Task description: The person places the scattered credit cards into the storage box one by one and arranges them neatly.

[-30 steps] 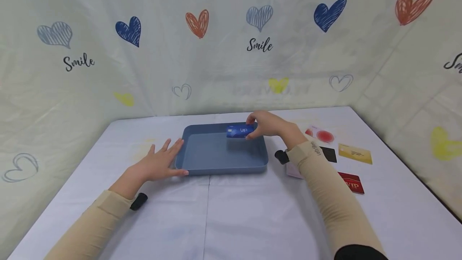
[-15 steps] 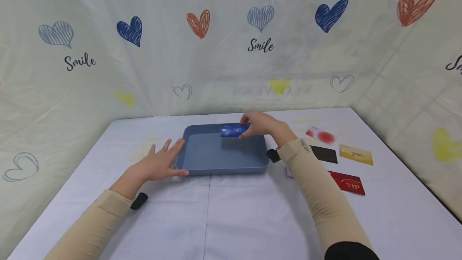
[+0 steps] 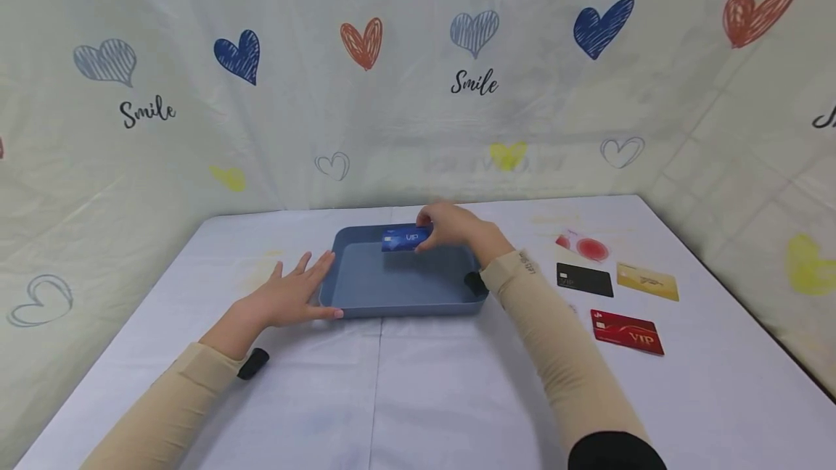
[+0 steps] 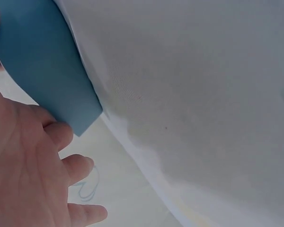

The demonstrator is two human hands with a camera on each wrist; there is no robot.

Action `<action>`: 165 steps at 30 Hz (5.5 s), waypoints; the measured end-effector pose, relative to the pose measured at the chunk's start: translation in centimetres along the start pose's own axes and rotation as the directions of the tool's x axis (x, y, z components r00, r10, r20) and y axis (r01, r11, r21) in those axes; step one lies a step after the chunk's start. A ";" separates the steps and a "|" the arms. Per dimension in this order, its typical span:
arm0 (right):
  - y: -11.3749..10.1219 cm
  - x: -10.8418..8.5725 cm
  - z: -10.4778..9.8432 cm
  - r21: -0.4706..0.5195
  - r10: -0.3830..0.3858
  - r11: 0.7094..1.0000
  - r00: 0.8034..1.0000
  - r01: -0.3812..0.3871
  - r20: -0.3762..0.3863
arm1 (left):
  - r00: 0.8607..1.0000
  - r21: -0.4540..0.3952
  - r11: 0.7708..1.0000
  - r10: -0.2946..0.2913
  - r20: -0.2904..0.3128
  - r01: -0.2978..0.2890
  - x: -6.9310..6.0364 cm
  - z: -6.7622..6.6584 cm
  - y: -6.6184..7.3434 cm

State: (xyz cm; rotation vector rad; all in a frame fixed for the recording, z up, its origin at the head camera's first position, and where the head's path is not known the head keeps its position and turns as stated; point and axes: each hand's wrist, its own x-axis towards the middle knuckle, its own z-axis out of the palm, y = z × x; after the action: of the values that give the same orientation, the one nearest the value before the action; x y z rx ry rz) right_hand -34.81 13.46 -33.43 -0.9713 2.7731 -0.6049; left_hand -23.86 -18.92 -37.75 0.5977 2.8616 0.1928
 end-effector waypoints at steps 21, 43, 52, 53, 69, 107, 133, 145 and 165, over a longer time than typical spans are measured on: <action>-2.7 2.9 3.4 -0.018 0.046 0.999 0.996 -0.045 0.075 | 1.000 0.028 1.000 -0.014 0.016 0.014 0.1 0.1 0.1; -3.9 5.3 5.4 -0.119 0.123 0.986 0.990 -0.115 0.066 | 1.000 0.041 0.999 -0.018 0.012 0.017 0.3 0.2 0.1; -4.0 5.7 6.1 -0.129 0.122 0.985 0.991 -0.114 0.053 | 0.999 0.062 0.998 -0.027 0.018 0.026 0.4 0.2 0.1; -4.0 5.8 6.2 -0.126 0.122 0.985 0.991 -0.114 0.053 | 0.999 0.063 0.998 -0.028 0.018 0.026 0.3 0.1 0.1; -3.3 6.4 6.9 -0.051 0.127 0.991 0.989 -0.123 0.081 | 0.999 0.057 0.998 -0.036 0.018 0.035 0.4 -0.1 0.2; -4.8 5.2 6.9 -0.335 0.165 0.935 0.979 -0.117 0.119 | 0.999 0.054 0.998 -0.041 0.023 0.039 0.3 -0.2 0.3; -4.7 2.6 3.1 -0.238 0.054 0.971 0.992 -0.026 0.110 | 0.999 0.047 0.998 -0.040 0.033 0.039 0.2 -0.5 0.6; -4.5 1.1 1.7 -0.185 0.022 0.983 0.998 -0.010 0.059 | 0.999 0.039 0.999 -0.037 0.031 0.036 0.4 -0.4 0.5; -2.8 -4.2 -0.3 -0.142 -0.074 0.988 0.986 0.052 -0.150 | 1.000 0.029 0.999 -0.024 0.014 0.024 0.5 0.0 0.3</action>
State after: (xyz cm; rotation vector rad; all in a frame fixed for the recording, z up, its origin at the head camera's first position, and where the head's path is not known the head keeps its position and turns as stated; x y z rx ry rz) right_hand -29.97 14.20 -31.96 -1.0873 2.9651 -0.5235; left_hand -24.20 -18.44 -37.76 0.5675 2.8605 0.1426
